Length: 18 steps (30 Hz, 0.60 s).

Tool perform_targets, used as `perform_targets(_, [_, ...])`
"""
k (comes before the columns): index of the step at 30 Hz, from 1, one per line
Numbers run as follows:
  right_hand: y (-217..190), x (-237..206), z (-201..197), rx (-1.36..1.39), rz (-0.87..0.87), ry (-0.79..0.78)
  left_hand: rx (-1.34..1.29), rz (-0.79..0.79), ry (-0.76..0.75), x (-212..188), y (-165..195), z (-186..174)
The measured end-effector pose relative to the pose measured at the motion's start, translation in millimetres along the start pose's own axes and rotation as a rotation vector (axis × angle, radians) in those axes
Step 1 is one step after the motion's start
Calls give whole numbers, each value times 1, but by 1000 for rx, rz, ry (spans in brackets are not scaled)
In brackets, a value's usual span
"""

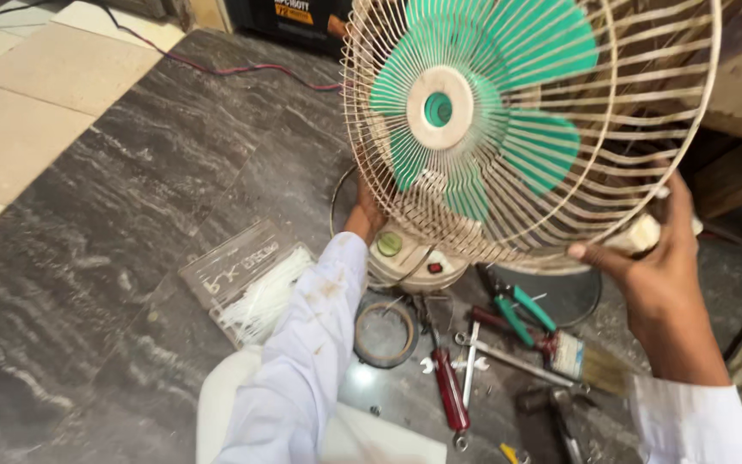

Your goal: The person secures a table fan's front grille to its base using zip ties. They thread each tie through the grille and base, tighten it by hand, and then trim the excess tail with pliers. The process is repeated for multiple attachment points around the fan.

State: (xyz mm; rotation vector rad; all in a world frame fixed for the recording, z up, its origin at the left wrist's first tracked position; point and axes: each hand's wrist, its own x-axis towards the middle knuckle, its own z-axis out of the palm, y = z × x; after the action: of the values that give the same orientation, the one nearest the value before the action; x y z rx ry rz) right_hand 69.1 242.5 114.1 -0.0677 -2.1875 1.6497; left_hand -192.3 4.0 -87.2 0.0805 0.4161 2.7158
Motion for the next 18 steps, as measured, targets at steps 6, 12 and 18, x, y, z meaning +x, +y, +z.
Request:
perform_targets(6, [68, -8, 9, 437, 47, 40, 126, 91, 195, -13, -9, -22])
perform_targets(12, [86, -2, 1, 222, -96, 33, 137, 73, 178, -27, -4, -20])
perform_targets(18, [90, 8, -10, 123, -24, -35, 155, 89, 118, -39, -1, -28])
